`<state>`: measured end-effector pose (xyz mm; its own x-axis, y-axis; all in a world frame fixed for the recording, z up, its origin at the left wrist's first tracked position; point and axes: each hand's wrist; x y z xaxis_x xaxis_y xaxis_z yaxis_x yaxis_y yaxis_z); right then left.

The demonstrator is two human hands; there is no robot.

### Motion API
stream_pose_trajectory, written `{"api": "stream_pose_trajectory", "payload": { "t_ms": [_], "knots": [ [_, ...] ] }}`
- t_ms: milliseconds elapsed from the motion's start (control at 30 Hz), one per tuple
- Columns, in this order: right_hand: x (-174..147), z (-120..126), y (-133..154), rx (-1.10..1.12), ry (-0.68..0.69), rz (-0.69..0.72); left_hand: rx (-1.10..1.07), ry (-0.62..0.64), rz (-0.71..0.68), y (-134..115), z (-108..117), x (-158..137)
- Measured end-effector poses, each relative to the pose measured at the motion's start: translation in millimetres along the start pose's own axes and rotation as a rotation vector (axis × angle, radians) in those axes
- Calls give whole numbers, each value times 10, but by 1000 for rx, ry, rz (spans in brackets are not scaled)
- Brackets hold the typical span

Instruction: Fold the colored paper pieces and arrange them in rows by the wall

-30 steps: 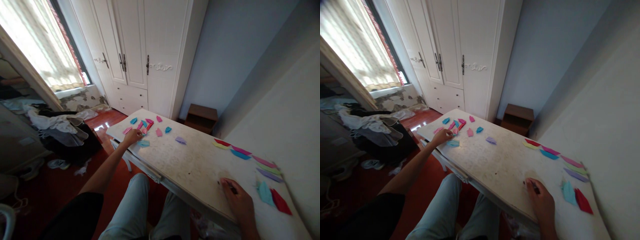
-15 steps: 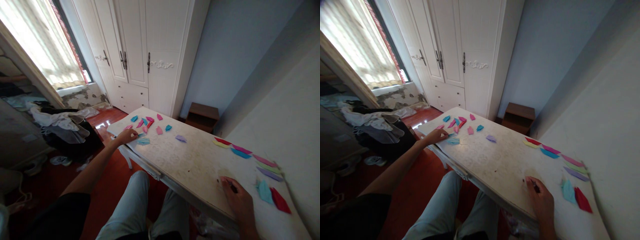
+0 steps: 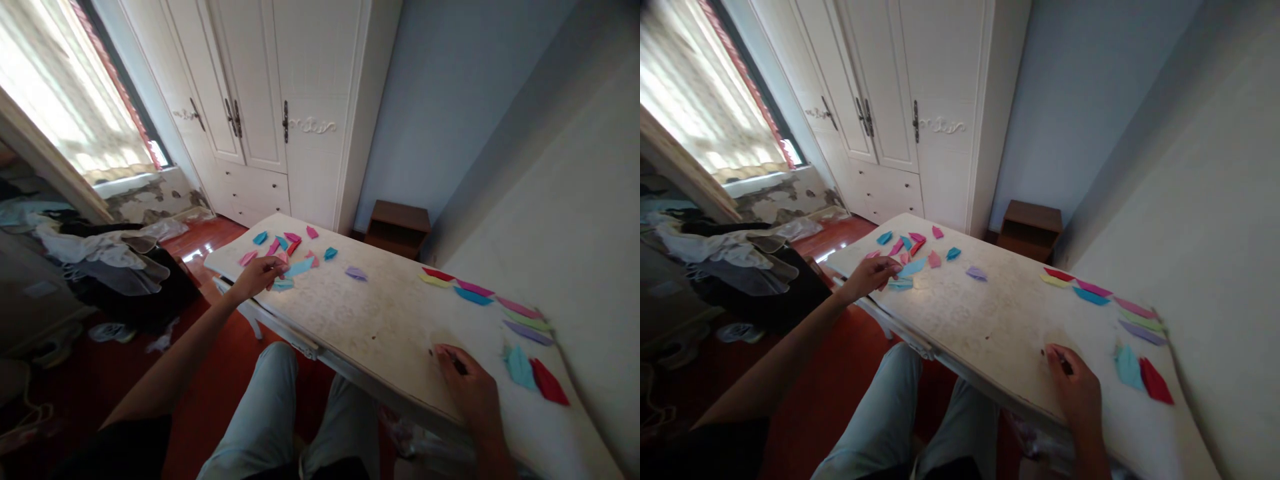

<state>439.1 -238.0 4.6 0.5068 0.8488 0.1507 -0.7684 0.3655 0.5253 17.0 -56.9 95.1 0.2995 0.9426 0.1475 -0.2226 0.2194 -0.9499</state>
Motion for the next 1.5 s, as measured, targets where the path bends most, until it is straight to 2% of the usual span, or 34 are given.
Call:
{"api": "stream_pose_trajectory", "payload": {
  "t_ms": [133, 333, 433, 567, 733, 900, 1133, 1267, 1500],
  "knots": [
    [-14, -20, 13, 33, 6, 22, -198, 32, -26, -165, -484, 107],
    [-17, -59, 38, 65, -25, 62, -330, 252, -35, -278, -1455, 519],
    [-14, -76, 59, 82, -36, 73, -333, 315, -16, -336, -1974, 817],
    [-4, -87, 80, 93, -40, 97, -235, 358, 15, -304, -2640, 1184],
    [8, -77, 107, 107, -43, 84, -173, 420, 14, -94, -3255, 1401],
    [18, -65, 141, 127, -60, 72, -105, 540, -31, 19, -3646, 1434],
    [22, -49, 154, 205, -61, 40, 51, 633, -137, -91, -4036, 1439],
    [24, -39, 156, 232, -62, 31, 179, 600, -190, -153, -4087, 1401],
    [12, -46, 155, 265, -63, 33, 457, 464, -291, -229, -4163, 1184]
  ]
}}
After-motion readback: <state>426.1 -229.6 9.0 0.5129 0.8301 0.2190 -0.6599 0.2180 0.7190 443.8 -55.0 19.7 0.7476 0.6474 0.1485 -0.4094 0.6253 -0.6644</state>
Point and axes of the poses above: each hand's wrist, its own x-axis towards the middle knuckle, its own z-axis out of the back of the hand, y = z × x, and after that the axes turned 15 degrees about -x, right-handed
